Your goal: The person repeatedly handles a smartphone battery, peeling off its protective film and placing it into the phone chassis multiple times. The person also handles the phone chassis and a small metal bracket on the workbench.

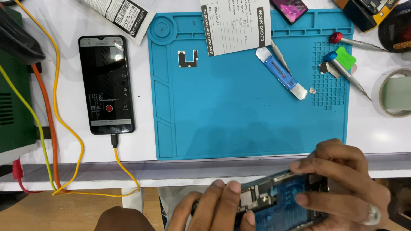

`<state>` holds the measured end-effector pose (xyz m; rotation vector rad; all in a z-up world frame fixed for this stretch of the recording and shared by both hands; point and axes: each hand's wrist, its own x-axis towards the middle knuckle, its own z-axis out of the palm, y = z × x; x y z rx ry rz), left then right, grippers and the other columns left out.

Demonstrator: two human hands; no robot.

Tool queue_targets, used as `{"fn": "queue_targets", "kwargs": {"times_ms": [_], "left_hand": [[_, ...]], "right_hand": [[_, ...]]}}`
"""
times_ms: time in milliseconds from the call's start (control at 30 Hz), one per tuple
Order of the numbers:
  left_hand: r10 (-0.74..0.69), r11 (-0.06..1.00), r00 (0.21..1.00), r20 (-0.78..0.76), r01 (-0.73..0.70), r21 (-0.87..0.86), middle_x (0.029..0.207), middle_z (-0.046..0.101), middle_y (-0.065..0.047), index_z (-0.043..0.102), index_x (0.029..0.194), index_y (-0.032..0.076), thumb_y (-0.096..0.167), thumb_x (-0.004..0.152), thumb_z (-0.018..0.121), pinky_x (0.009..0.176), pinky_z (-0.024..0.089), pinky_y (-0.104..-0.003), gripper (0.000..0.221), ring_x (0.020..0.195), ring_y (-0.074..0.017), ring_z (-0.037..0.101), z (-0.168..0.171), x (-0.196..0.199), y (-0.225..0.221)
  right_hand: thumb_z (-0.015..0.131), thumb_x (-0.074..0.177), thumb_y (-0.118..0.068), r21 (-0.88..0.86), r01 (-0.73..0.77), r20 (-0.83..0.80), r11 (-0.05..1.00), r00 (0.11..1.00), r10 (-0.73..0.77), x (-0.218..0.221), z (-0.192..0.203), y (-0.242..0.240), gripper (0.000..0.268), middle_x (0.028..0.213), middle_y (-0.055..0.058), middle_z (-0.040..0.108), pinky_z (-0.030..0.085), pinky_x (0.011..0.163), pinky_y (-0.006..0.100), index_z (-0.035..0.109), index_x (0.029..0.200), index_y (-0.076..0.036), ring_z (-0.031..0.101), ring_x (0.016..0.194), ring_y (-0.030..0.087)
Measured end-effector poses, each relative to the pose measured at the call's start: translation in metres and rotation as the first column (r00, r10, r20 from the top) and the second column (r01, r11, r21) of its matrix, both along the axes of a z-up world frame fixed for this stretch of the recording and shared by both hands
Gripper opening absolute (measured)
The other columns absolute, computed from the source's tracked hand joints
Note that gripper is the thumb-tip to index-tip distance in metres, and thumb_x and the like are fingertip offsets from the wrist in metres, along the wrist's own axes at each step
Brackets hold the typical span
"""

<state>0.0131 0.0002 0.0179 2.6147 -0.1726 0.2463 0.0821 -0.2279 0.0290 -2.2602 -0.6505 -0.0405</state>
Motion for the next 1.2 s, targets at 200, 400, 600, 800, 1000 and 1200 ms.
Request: {"fn": "queue_targets", "kwargs": {"times_ms": [200, 400, 600, 800, 1000, 1200], "left_hand": [[-0.396, 0.917, 0.880, 0.261, 0.367, 0.155, 0.114, 0.071, -0.026, 0.065, 0.101, 0.008, 0.053, 0.106, 0.053, 0.087, 0.062, -0.046, 0.046, 0.102, -0.0371, 0.074, 0.008, 0.073, 0.038], [-0.452, 0.881, 0.840, 0.300, 0.473, 0.004, 0.119, 0.062, -0.028, 0.063, 0.111, 0.004, 0.050, 0.101, 0.063, 0.098, 0.057, -0.055, 0.048, 0.108, -0.0418, 0.067, -0.066, 0.097, 0.044], [-0.468, 0.881, 0.846, 0.254, 0.471, 0.054, 0.127, 0.060, -0.032, 0.059, 0.127, 0.004, 0.052, 0.101, 0.067, 0.112, 0.045, -0.066, 0.056, 0.122, -0.0457, 0.064, -0.086, 0.090, 0.044], [-0.451, 0.892, 0.879, 0.155, 0.444, 0.084, 0.132, 0.057, -0.026, 0.048, 0.145, 0.011, 0.057, 0.100, 0.071, 0.118, 0.038, -0.067, 0.068, 0.127, -0.0422, 0.059, -0.089, 0.088, 0.043], [-0.455, 0.889, 0.881, 0.130, 0.439, 0.132, 0.130, 0.056, -0.023, 0.055, 0.142, 0.017, 0.061, 0.098, 0.067, 0.114, 0.038, -0.064, 0.064, 0.126, -0.0394, 0.056, -0.088, 0.090, 0.042], [-0.458, 0.885, 0.880, 0.128, 0.436, 0.165, 0.131, 0.056, -0.023, 0.052, 0.146, 0.020, 0.064, 0.096, 0.067, 0.115, 0.037, -0.063, 0.068, 0.127, -0.0385, 0.056, -0.091, 0.089, 0.042]], "right_hand": [[0.073, 0.084, -0.063, -0.135, -0.321, 0.215, 0.937, 0.914, 0.344, 0.048, -0.050, -0.008, 0.054, 0.128, 0.021, 0.064, 0.052, 0.095, 0.048, 0.067, 0.113, -0.018, 0.059, 0.111, 0.039], [0.080, 0.087, -0.051, -0.219, -0.321, 0.171, 0.921, 0.917, 0.360, 0.062, -0.080, 0.001, 0.050, 0.137, 0.018, 0.058, 0.052, 0.098, 0.053, 0.069, 0.122, -0.017, 0.056, 0.119, 0.041], [0.080, 0.088, -0.051, -0.300, -0.294, 0.194, 0.908, 0.913, 0.359, 0.059, -0.088, 0.002, 0.051, 0.139, 0.016, 0.057, 0.049, 0.094, 0.053, 0.068, 0.126, -0.019, 0.055, 0.120, 0.040], [0.079, 0.088, -0.051, -0.357, -0.300, 0.175, 0.884, 0.909, 0.379, 0.060, -0.083, 0.004, 0.052, 0.140, 0.015, 0.055, 0.049, 0.093, 0.053, 0.068, 0.129, -0.020, 0.055, 0.120, 0.039], [0.082, 0.084, -0.055, -0.425, -0.282, 0.170, 0.860, 0.908, 0.382, 0.059, -0.082, 0.003, 0.056, 0.140, 0.012, 0.056, 0.050, 0.089, 0.053, 0.067, 0.128, -0.023, 0.056, 0.120, 0.038], [0.073, 0.089, -0.060, -0.509, -0.255, 0.182, 0.822, 0.902, 0.392, 0.058, -0.075, 0.005, 0.056, 0.140, 0.008, 0.055, 0.048, 0.089, 0.050, 0.067, 0.132, -0.026, 0.056, 0.121, 0.036]]}}
